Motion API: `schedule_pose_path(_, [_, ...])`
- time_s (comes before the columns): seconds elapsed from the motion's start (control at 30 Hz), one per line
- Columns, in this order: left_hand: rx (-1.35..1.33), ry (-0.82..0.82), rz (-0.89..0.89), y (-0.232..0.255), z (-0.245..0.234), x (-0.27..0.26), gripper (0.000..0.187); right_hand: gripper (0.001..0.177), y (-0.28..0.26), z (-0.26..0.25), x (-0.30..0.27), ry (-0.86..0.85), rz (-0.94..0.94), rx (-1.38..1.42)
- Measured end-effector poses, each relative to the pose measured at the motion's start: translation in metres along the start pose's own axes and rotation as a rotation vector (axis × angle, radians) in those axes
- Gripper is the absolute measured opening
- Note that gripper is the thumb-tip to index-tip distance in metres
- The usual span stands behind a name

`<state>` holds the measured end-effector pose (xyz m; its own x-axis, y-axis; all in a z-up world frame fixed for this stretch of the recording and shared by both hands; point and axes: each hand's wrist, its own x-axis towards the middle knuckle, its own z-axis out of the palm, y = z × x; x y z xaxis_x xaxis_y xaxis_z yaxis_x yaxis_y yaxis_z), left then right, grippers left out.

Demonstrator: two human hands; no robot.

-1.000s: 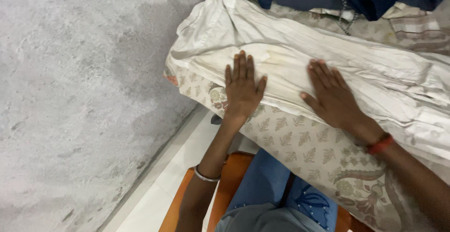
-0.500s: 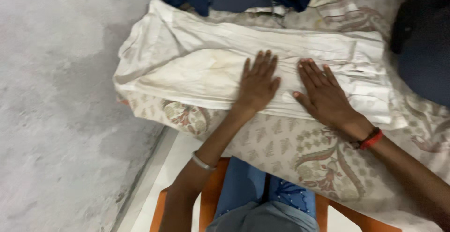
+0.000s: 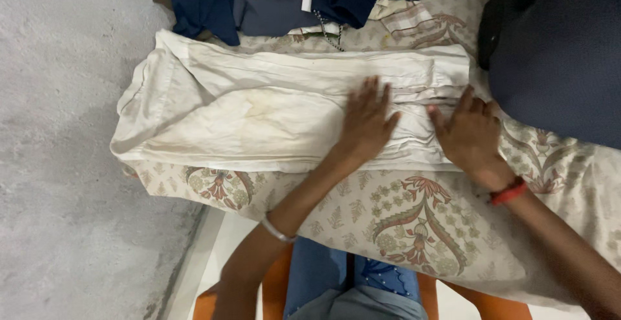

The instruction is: The person folds a white collared shirt by hand on a patterned surface, aligning the sleeves and torso before completing the final fold.

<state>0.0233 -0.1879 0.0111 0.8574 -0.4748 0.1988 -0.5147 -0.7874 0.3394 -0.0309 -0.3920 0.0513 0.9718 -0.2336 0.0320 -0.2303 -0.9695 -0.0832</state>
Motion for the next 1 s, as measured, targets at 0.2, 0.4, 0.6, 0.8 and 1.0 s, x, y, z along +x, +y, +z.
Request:
schedule_pose_path(0.2, [-0.258,0.219,0.019,0.032,0.046,0.073,0.065,0.095,0.002,0.014,0.046,0.212,-0.036,0.037])
schedule_pose_path(0.4, [-0.167,0.370,0.032,0.029,0.079,0.070,0.059,0.054,-0.004,0.024,0.043,0.319,-0.206,0.248])
schedule_pose_path(0.6, [-1.097,0.336,-0.049,0.016,0.060,0.075,0.065,0.029,-0.016,0.002,0.048,0.263,-0.228,0.374])
schedule_pose_path(0.8, [-1.908,0.424,-0.185,-0.006,0.022,0.074,0.071,0.031,-0.092,-0.053,0.064,0.416,-0.301,0.086])
schedule_pose_path(1.0, [-2.366,0.334,-0.139,-0.040,-0.003,0.059,0.071,0.054,-0.201,-0.115,0.053,0.167,-0.707,0.349])
